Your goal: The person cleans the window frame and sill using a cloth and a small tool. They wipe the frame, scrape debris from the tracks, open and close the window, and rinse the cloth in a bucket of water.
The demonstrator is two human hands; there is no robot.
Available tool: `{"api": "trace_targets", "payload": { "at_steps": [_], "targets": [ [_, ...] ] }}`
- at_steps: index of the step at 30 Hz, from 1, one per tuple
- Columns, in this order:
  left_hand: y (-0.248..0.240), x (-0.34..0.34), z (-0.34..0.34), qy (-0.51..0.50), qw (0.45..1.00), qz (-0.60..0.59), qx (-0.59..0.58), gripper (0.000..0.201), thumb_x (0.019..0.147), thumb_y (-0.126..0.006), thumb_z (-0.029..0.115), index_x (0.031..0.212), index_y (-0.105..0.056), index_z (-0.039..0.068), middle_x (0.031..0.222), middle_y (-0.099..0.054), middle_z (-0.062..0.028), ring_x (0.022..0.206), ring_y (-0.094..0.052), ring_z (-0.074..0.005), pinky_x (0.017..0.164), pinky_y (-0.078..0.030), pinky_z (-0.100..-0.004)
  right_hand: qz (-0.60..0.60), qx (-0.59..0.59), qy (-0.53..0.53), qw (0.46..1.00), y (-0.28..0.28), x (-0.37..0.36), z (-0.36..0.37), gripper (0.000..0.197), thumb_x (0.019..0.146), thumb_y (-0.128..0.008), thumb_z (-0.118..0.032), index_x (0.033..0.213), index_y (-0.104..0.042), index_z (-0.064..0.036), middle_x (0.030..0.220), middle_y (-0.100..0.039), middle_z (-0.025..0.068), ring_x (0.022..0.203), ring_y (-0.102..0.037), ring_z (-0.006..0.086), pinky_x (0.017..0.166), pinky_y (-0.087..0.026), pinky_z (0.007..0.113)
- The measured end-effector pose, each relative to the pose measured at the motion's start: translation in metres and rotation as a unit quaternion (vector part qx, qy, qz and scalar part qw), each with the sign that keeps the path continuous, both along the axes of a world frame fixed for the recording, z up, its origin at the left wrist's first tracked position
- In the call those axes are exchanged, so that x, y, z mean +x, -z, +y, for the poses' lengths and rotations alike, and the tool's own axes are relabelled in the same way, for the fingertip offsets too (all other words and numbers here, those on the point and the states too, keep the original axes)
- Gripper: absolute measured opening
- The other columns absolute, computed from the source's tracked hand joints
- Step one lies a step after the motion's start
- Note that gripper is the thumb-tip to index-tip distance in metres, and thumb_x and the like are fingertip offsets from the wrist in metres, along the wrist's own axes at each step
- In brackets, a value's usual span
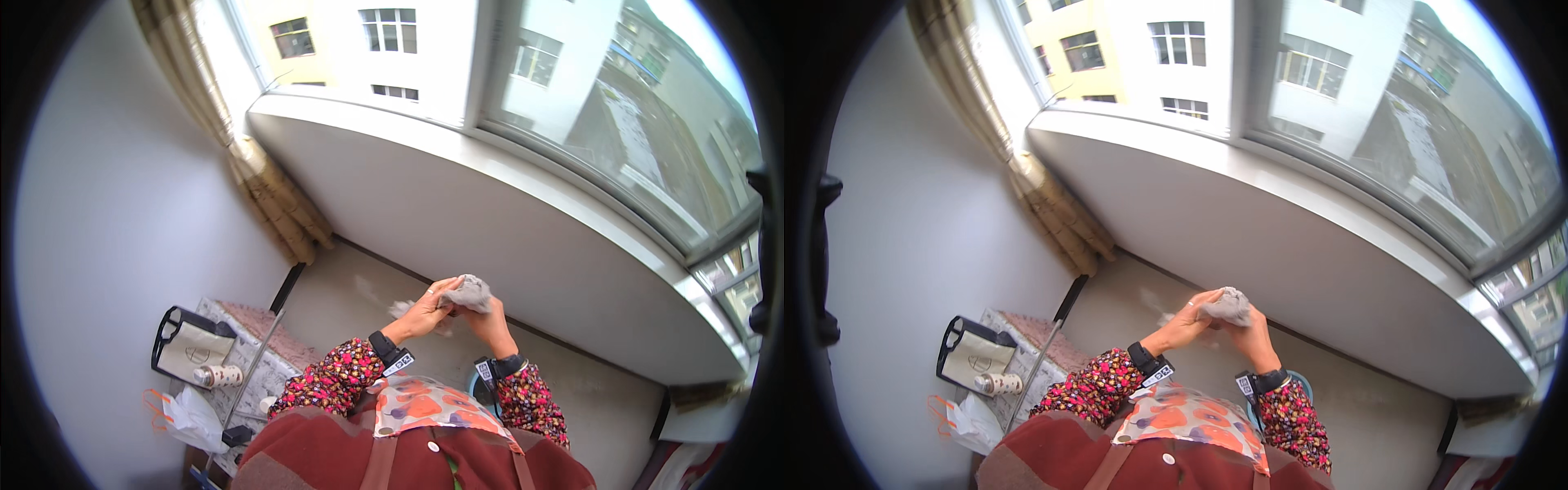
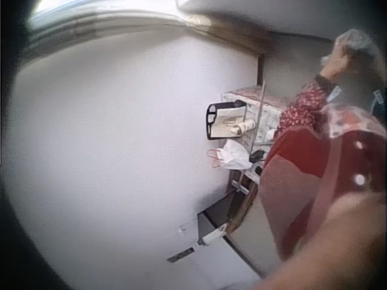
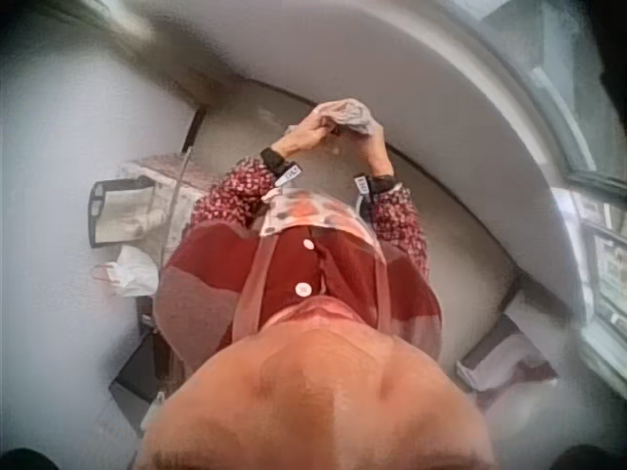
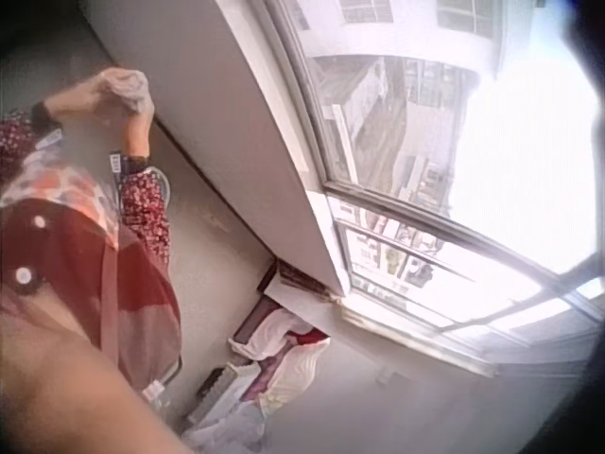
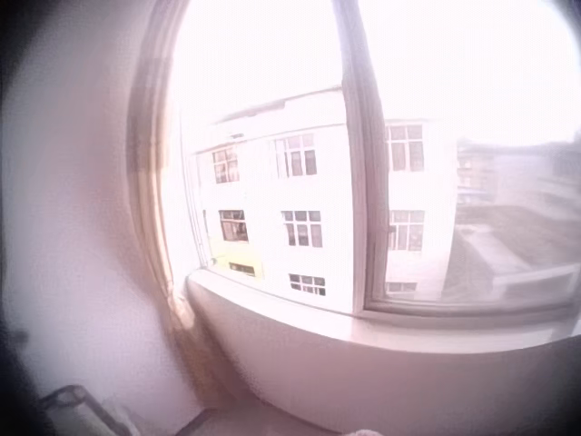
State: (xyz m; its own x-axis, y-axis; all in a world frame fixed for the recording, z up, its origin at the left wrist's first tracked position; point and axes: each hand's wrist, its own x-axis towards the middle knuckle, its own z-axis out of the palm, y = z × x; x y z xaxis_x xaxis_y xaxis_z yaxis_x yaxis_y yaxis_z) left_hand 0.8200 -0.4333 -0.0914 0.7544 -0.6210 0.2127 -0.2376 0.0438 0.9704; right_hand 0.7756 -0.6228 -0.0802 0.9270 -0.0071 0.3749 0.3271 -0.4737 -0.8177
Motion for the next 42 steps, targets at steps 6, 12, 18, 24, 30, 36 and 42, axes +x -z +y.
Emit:
{"api": "trace_targets", "payload": {
  "at_steps": [6, 12, 18, 24, 30, 36, 42],
  "targets": [
    [-0.018, 0.083, 0.148, -0.275, 0.943, 0.1, -0.157, 0.037, 0.094, -0.043, -0.007, 0.126, -0.058, 0.003, 0.121, -0.063, -0.006, 0.113, -0.06, -0.0183, 0.102, -0.046, -0.034, 0.073, -0.009, 0.015, 0.997, -0.032, 0.076, 0.062, 0.013, 0.081, -0.065, 0.003, 0.094, -0.068, -0.0015, 0.079, -0.065, 0.0062, 0.066, -0.06, 0.0152, 0.061, -0.049, 0.029],
    [0.016, 0.131, 0.22, -0.354, 0.922, 0.153, -0.031, 0.02, 0.099, -0.051, 0.008, 0.116, -0.062, 0.004, 0.104, -0.066, -0.0015, 0.094, -0.06, -0.0109, 0.086, -0.049, -0.0279, 0.283, 0.195, -0.113, 0.932, -0.078, 0.15, 0.127, 0.018, 0.097, -0.061, -0.02, 0.09, -0.062, -0.0042, 0.068, -0.047, -0.0088, 0.058, -0.039, 0.0013, 0.05, -0.032, 0.019],
    [0.007, 0.145, 0.167, -0.098, 0.78, 0.424, -0.449, 0.044, 0.107, -0.031, 0.038, 0.127, -0.055, 0.007, 0.123, -0.062, -0.0067, 0.114, -0.058, -0.021, 0.102, -0.045, -0.0368, 0.268, 0.1, -0.194, 0.938, -0.047, 0.189, 0.233, 0.032, 0.094, -0.065, -0.032, 0.083, -0.057, -0.0026, 0.067, -0.053, -0.0031, 0.056, -0.046, 0.0055, 0.047, -0.038, 0.026],
    [-0.009, 0.155, 0.153, -0.295, 0.733, 0.389, -0.474, 0.042, 0.107, -0.032, 0.036, 0.129, -0.053, 0.007, 0.128, -0.06, -0.0078, 0.119, -0.057, -0.0215, 0.104, -0.046, -0.0371, 0.102, -0.09, -0.134, 0.982, -0.044, 0.217, 0.232, 0.036, 0.086, -0.072, -0.035, 0.084, -0.056, -0.003, 0.071, -0.063, 0.0218, 0.067, -0.065, 0.0402, 0.058, -0.051, 0.043],
    [-0.049, 0.18, 0.161, -0.412, 0.783, 0.239, -0.399, 0.026, 0.104, -0.046, 0.024, 0.117, -0.059, 0.006, 0.112, -0.065, -0.0041, 0.101, -0.065, -0.0175, 0.091, -0.052, -0.0319, -0.033, -0.05, -0.145, 0.988, -0.101, 0.292, 0.148, 0.018, 0.086, -0.068, -0.02, 0.092, -0.063, -0.0038, 0.066, -0.062, 0.0162, 0.061, -0.066, 0.0326, 0.055, -0.05, 0.039],
    [-0.058, 0.229, 0.111, -0.377, 0.851, 0.192, -0.31, 0.028, 0.102, -0.053, 0.022, 0.126, -0.058, 0.007, 0.103, -0.065, 0.0001, 0.086, -0.063, -0.0108, 0.076, -0.053, -0.0284, -0.082, -0.431, 0.039, 0.898, -0.132, 0.394, 0.114, 0.01, 0.089, -0.059, -0.019, 0.088, -0.064, -0.0102, 0.071, -0.066, 0.0153, 0.065, -0.067, 0.034, 0.058, -0.053, 0.044],
    [-0.037, 0.195, 0.128, -0.489, 0.828, 0.186, -0.203, 0.024, 0.099, -0.054, 0.015, 0.12, -0.06, 0.005, 0.105, -0.064, -0.0021, 0.095, -0.06, -0.0118, 0.085, -0.05, -0.0284, 0.016, -0.148, -0.249, 0.957, -0.065, 0.332, 0.117, 0.016, 0.082, -0.063, -0.01, 0.097, -0.064, -0.0082, 0.08, -0.066, 0.017, 0.073, -0.067, 0.0342, 0.064, -0.052, 0.041]
  ]
}}
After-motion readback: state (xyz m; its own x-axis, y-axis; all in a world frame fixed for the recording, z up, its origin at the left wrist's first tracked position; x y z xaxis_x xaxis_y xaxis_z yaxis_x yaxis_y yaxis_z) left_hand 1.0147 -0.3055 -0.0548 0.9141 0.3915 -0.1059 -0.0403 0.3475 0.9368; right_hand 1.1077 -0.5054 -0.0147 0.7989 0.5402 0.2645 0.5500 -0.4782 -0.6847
